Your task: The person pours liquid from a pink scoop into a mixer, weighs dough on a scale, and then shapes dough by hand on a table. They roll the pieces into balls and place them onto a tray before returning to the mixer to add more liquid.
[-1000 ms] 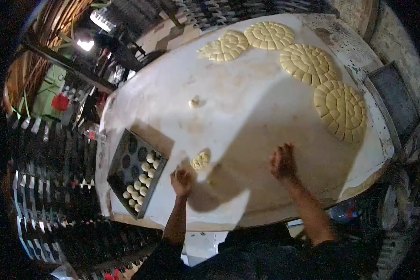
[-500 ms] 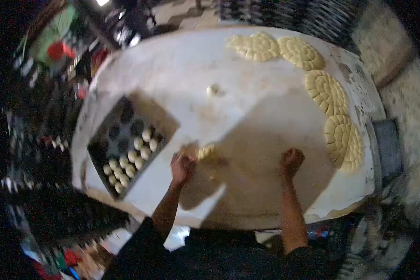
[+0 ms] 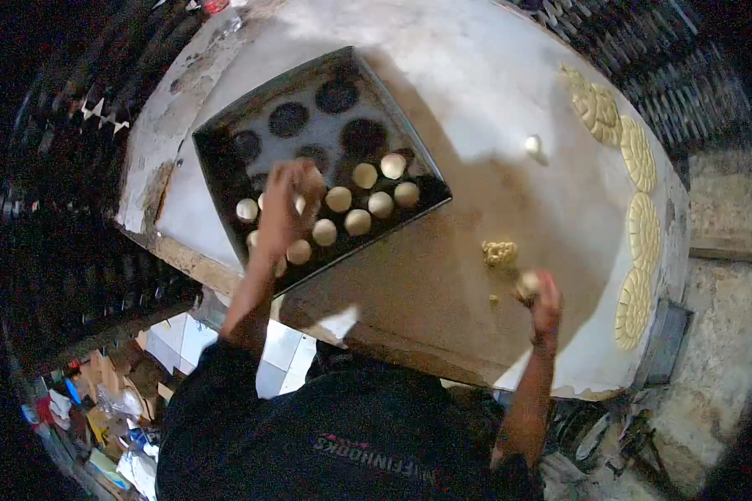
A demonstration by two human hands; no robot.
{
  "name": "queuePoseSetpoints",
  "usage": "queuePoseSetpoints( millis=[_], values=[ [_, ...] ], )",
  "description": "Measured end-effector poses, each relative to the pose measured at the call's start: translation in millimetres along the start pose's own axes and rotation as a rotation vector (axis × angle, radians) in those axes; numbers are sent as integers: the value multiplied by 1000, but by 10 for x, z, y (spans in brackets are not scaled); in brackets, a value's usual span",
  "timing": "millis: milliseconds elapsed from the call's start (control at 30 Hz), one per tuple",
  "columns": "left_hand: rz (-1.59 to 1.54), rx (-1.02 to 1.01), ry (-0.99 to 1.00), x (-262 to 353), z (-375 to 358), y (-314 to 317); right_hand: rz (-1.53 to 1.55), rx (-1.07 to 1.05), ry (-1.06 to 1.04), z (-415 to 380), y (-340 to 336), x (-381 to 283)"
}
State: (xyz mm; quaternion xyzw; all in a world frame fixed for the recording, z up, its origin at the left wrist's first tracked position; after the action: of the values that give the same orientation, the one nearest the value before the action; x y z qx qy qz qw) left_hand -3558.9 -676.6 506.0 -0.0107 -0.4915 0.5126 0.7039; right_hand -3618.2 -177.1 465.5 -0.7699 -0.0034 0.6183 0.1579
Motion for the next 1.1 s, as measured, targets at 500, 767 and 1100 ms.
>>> queuePoseSetpoints(
  millis=[500,767,1100],
  values=[
    [82,48,-82,-706,193,-3,-223,-373,-1092,-122,2630,-1130],
    [-638,-587,90,1952,270,2546,-381,198,-603,1660,-228,-229],
    [-537,-751,-528,2555,-908,5141,-64,295,-123,3421,-908,613]
  ],
)
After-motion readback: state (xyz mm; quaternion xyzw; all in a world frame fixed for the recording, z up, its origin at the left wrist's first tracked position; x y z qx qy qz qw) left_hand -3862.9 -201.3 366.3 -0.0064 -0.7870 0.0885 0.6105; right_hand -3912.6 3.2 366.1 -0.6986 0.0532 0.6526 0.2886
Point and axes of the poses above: each hand's wrist, its own z-axis towards the middle knuckle, its own y-axis out of the palm, x = y × z, the point moved 5 cm from there along z, towards the middle knuckle, and after that the axes turned 15 degrees about x, right-handed, at the moved point
